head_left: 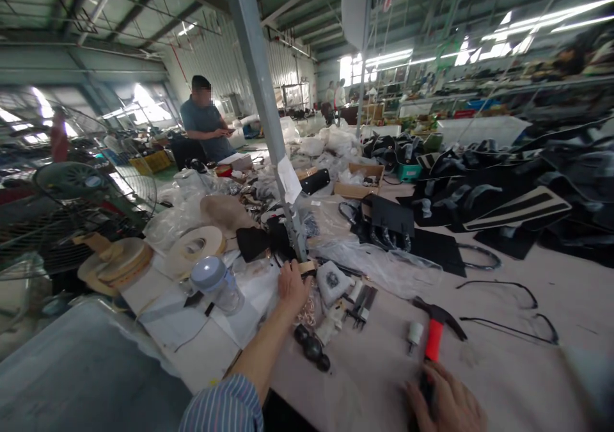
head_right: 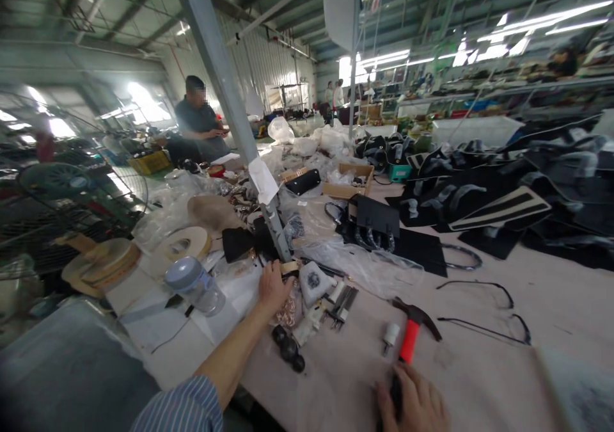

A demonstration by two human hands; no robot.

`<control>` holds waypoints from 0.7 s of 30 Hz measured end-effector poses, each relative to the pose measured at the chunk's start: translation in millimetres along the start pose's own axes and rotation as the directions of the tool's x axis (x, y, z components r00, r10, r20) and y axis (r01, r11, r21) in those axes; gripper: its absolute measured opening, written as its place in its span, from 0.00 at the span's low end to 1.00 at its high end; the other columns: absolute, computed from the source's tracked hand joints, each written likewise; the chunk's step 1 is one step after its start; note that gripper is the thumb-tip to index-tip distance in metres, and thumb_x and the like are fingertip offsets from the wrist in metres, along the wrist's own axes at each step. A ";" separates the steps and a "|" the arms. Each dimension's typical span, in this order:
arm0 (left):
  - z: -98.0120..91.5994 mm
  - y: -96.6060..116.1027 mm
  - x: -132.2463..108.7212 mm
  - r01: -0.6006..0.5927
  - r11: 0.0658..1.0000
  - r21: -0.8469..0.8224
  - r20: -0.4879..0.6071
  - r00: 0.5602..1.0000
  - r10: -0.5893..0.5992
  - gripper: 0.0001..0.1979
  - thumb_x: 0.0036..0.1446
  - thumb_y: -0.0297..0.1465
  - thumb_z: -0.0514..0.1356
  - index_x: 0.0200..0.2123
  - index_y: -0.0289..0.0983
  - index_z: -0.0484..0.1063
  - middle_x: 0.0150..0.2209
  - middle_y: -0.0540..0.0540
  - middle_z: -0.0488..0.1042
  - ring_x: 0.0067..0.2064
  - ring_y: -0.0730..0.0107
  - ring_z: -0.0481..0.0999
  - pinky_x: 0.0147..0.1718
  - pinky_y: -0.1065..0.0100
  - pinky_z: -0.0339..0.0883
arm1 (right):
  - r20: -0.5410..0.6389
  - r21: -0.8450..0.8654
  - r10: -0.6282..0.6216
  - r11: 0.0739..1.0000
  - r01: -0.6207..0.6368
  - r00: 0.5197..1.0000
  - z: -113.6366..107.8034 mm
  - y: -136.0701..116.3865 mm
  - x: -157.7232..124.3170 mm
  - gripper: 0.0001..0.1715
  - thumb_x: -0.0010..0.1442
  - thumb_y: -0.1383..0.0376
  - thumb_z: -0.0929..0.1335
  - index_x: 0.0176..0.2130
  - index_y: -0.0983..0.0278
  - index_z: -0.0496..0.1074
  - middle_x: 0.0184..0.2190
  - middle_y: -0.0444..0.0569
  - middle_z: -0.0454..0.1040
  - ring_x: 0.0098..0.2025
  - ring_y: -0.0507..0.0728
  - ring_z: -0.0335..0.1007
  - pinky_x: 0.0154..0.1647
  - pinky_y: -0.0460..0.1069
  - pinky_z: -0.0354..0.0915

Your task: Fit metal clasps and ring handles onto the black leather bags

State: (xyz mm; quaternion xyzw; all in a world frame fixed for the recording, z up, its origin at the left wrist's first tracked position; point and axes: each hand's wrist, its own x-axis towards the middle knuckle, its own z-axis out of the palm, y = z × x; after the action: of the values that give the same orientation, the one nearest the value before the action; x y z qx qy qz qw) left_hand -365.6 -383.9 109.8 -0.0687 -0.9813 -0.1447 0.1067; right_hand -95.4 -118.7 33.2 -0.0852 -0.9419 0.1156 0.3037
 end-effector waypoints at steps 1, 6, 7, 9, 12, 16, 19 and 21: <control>1.6 1.3 2.0 0.005 1.000 -0.008 0.001 1.000 -0.005 0.29 0.62 0.40 0.59 0.61 0.30 0.62 0.59 0.31 0.68 0.60 0.46 0.66 0.55 0.52 0.65 | -0.007 0.038 -0.050 0.998 0.050 0.999 1.6 -14.5 21.9 0.23 0.69 0.52 0.62 0.54 0.64 0.67 0.53 0.58 0.72 0.54 0.69 0.68 0.52 0.63 0.64; 12.7 5.4 -5.1 -0.116 0.993 -0.034 0.073 0.990 0.119 0.15 0.63 0.29 0.55 0.52 0.36 0.73 0.55 0.39 0.74 0.58 0.50 0.69 0.56 0.52 0.64 | 0.275 0.145 -0.206 0.974 0.171 0.939 31.4 -100.0 146.4 0.25 0.66 0.60 0.66 0.60 0.64 0.67 0.63 0.55 0.66 0.62 0.67 0.60 0.62 0.62 0.57; 14.5 4.9 -8.2 -0.140 0.989 -0.042 0.083 0.986 0.143 0.17 0.63 0.26 0.53 0.54 0.37 0.72 0.55 0.40 0.75 0.57 0.52 0.71 0.55 0.53 0.64 | 0.334 0.140 -0.224 0.972 0.187 0.915 40.0 -112.7 163.4 0.26 0.65 0.60 0.67 0.60 0.64 0.67 0.63 0.54 0.67 0.63 0.68 0.59 0.64 0.64 0.55; 17.1 2.2 -13.4 -0.170 0.984 -0.055 0.090 0.980 0.175 0.21 0.63 0.22 0.50 0.57 0.38 0.71 0.55 0.41 0.76 0.55 0.53 0.72 0.54 0.52 0.66 | 0.395 0.125 -0.250 0.968 0.217 0.884 55.0 -129.6 183.2 0.27 0.63 0.61 0.69 0.60 0.64 0.69 0.59 0.53 0.71 0.63 0.71 0.58 0.67 0.67 0.49; 18.8 -2.6 -18.1 -0.200 0.976 -0.090 0.092 0.974 0.208 0.20 0.59 0.20 0.52 0.51 0.37 0.75 0.53 0.42 0.76 0.55 0.53 0.72 0.53 0.52 0.68 | 0.391 0.099 -0.305 0.952 0.290 0.869 64.1 -136.4 186.2 0.21 0.63 0.62 0.69 0.54 0.65 0.72 0.52 0.53 0.75 0.61 0.71 0.59 0.70 0.69 0.40; 19.3 -0.6 -27.9 -0.205 0.958 -0.201 0.063 0.973 0.221 0.22 0.60 0.19 0.49 0.53 0.38 0.74 0.49 0.41 0.77 0.53 0.58 0.73 0.53 0.58 0.70 | 0.366 -0.001 -0.323 0.938 0.347 0.873 53.7 -124.4 175.8 0.08 0.62 0.63 0.67 0.40 0.64 0.74 0.43 0.54 0.75 0.54 0.67 0.64 0.71 0.68 0.38; 18.8 6.7 -40.4 -0.274 0.933 -0.234 0.154 0.937 0.314 0.21 0.62 0.21 0.49 0.51 0.38 0.75 0.47 0.41 0.78 0.50 0.59 0.76 0.50 0.59 0.72 | 0.338 -0.075 -0.255 0.952 0.296 0.906 44.2 -102.9 169.5 0.08 0.61 0.64 0.67 0.39 0.64 0.73 0.42 0.55 0.74 0.53 0.67 0.64 0.70 0.68 0.41; 18.0 13.6 -49.1 -0.343 0.913 -0.220 0.216 0.896 0.389 0.17 0.62 0.23 0.51 0.46 0.38 0.77 0.44 0.40 0.78 0.49 0.57 0.76 0.50 0.56 0.72 | 0.312 -0.136 -0.201 0.958 0.253 0.929 40.8 -82.5 164.9 0.08 0.62 0.63 0.66 0.39 0.64 0.73 0.41 0.55 0.74 0.51 0.67 0.66 0.68 0.69 0.43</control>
State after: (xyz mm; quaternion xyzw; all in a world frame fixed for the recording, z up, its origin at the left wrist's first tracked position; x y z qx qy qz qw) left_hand -319.2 -370.7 85.5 -0.2800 -0.9393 -0.1981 -0.0015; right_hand -259.1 -166.5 114.3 0.0166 -0.9865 0.0082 0.1626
